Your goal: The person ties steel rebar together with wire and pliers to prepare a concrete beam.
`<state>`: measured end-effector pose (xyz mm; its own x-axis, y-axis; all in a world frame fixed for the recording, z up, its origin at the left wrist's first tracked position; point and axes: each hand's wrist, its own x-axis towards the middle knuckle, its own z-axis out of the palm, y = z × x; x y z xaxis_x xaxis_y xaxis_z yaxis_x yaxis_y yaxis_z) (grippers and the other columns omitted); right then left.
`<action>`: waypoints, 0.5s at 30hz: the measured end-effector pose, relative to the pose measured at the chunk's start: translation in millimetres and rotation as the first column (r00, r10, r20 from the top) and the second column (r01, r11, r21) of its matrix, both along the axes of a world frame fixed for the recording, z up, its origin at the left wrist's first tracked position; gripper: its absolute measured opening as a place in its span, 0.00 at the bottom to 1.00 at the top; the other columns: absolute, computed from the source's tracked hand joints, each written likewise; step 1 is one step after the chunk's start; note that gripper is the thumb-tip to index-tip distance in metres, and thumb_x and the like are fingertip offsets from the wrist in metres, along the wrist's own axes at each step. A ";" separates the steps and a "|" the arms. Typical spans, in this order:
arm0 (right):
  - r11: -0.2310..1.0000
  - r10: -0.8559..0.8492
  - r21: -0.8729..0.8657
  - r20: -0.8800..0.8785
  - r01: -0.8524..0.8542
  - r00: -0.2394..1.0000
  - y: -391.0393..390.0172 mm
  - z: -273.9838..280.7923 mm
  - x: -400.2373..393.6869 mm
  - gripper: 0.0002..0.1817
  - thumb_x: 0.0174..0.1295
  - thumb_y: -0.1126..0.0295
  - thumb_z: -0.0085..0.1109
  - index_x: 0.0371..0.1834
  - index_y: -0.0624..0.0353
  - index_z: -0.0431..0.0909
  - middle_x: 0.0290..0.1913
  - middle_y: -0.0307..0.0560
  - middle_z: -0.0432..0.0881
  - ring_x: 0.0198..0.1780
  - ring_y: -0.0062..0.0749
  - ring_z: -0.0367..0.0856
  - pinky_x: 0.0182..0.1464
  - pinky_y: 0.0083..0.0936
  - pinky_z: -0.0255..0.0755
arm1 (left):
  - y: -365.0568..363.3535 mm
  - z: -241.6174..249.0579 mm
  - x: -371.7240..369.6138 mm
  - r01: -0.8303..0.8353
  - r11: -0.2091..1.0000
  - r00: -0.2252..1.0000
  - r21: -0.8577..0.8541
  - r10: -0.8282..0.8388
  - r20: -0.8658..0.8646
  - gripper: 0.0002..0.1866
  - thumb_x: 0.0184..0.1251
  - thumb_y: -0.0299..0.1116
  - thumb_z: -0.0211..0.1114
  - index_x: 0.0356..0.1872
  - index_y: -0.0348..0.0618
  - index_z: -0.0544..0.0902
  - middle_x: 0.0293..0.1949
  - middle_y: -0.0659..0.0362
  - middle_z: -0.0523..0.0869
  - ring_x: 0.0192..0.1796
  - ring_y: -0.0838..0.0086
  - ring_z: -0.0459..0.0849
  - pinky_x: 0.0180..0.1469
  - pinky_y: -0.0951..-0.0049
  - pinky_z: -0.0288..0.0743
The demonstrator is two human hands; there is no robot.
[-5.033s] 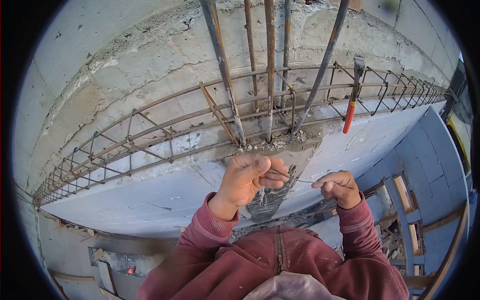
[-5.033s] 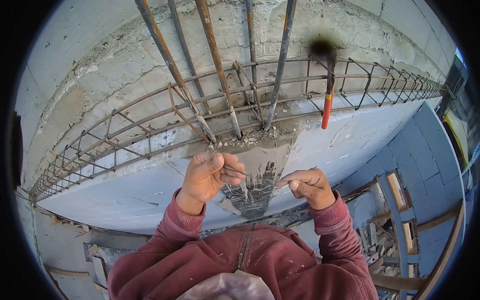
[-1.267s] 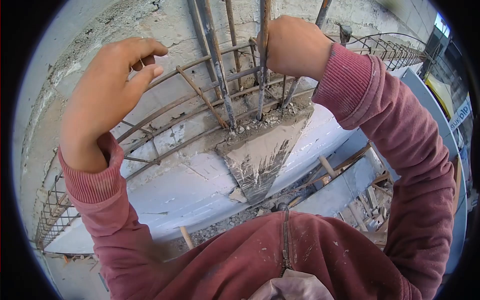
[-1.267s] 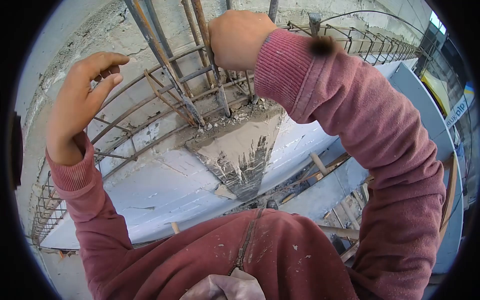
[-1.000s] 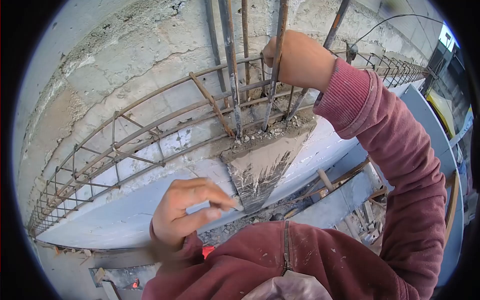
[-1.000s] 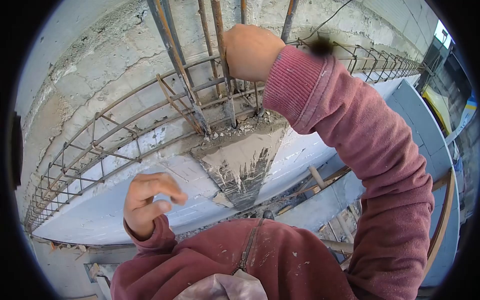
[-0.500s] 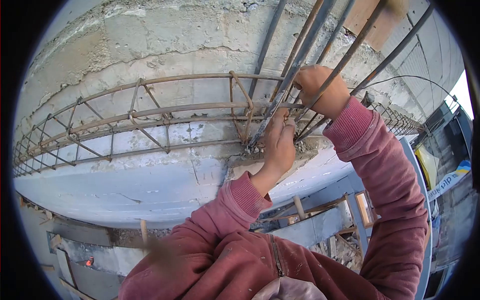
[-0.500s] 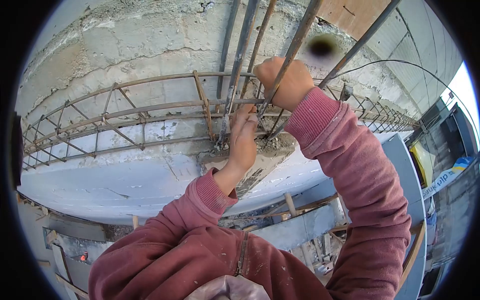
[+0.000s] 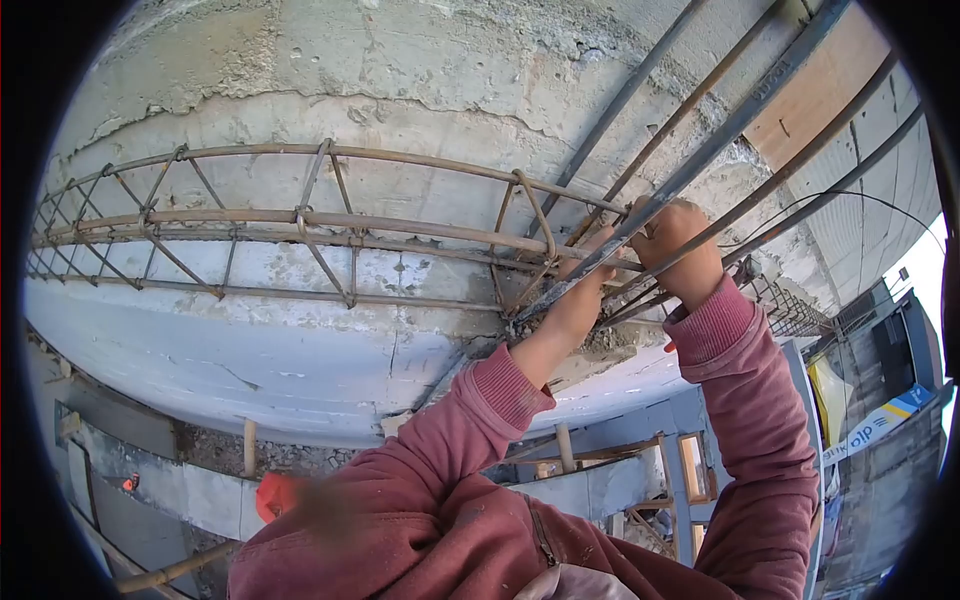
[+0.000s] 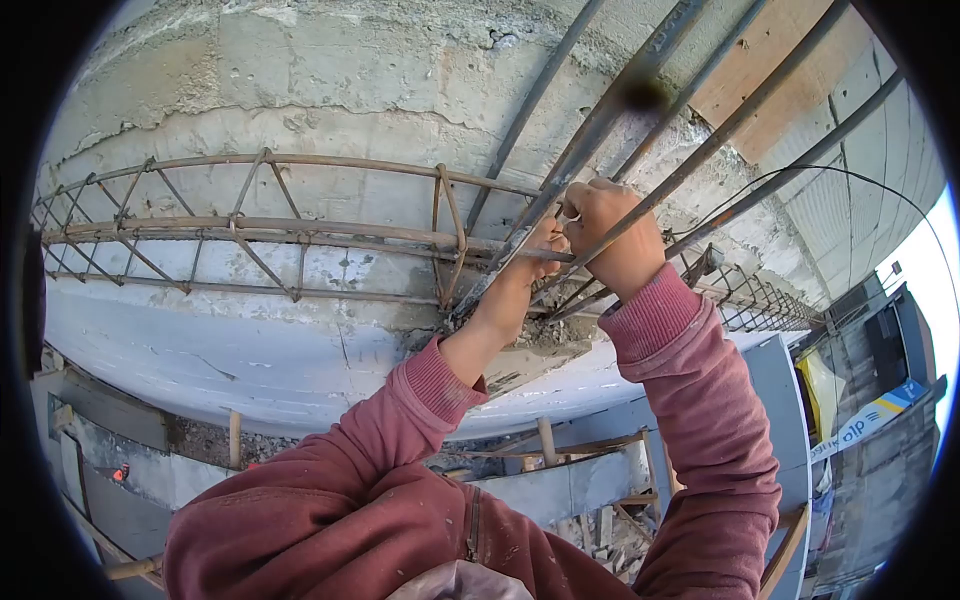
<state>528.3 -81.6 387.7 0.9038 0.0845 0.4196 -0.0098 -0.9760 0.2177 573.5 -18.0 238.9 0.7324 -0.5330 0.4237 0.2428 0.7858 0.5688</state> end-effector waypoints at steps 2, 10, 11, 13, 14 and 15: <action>0.999 -0.039 -0.009 -0.007 0.039 0.999 -0.1 0.3 2.3 0.06 0.43 0.74 0.60 0.25 0.63 0.79 0.28 0.54 0.78 0.32 0.50 0.79 0.35 0.37 0.73 | -1.3 0.9 1.1 0.042 0.999 0.996 0.031 -0.040 -0.078 0.23 0.70 0.47 0.53 0.58 0.41 0.73 0.53 0.64 0.77 0.53 0.79 0.75 0.51 0.75 0.68; 0.998 0.058 0.008 -0.059 -0.058 0.997 -8.1 0.8 5.3 0.06 0.41 0.75 0.62 0.25 0.61 0.78 0.27 0.50 0.75 0.32 0.48 0.77 0.35 0.36 0.71 | -5.6 -16.6 -5.9 -0.169 0.984 0.970 0.055 0.156 0.185 0.16 0.73 0.32 0.47 0.56 0.39 0.74 0.58 0.58 0.73 0.56 0.73 0.73 0.58 0.72 0.66; 0.999 0.054 0.004 -0.052 -0.054 0.997 -8.6 -0.4 6.5 0.06 0.41 0.75 0.62 0.25 0.61 0.78 0.26 0.50 0.75 0.32 0.48 0.77 0.34 0.36 0.71 | -1.5 -13.6 -6.7 -0.130 0.987 0.976 0.095 0.110 0.188 0.15 0.73 0.31 0.46 0.55 0.39 0.74 0.58 0.58 0.72 0.57 0.72 0.73 0.59 0.72 0.66; 0.993 -0.072 -0.103 -0.163 0.056 0.984 -9.0 0.1 12.3 0.06 0.44 0.71 0.61 0.26 0.61 0.80 0.30 0.53 0.78 0.33 0.49 0.79 0.36 0.37 0.74 | 4.2 -7.4 -2.9 -0.207 0.970 0.930 0.127 0.155 0.332 0.12 0.68 0.31 0.51 0.49 0.37 0.75 0.47 0.57 0.77 0.50 0.72 0.74 0.55 0.71 0.66; 0.981 -0.137 -0.162 -0.211 0.104 0.968 -8.9 0.8 15.9 0.07 0.46 0.70 0.61 0.26 0.61 0.81 0.32 0.54 0.79 0.34 0.50 0.80 0.37 0.38 0.75 | 5.7 -6.3 -2.0 -0.175 0.976 0.938 0.130 0.126 0.322 0.11 0.66 0.30 0.53 0.46 0.37 0.75 0.43 0.57 0.78 0.47 0.72 0.74 0.53 0.71 0.66; 0.980 -0.091 -0.193 -0.240 0.044 0.967 -8.4 2.9 18.8 0.06 0.47 0.70 0.60 0.26 0.61 0.81 0.32 0.53 0.79 0.34 0.50 0.80 0.36 0.38 0.75 | 7.2 -5.2 -1.0 -0.144 0.981 0.945 0.134 0.096 0.311 0.10 0.64 0.30 0.54 0.43 0.36 0.75 0.39 0.57 0.80 0.44 0.73 0.74 0.51 0.71 0.66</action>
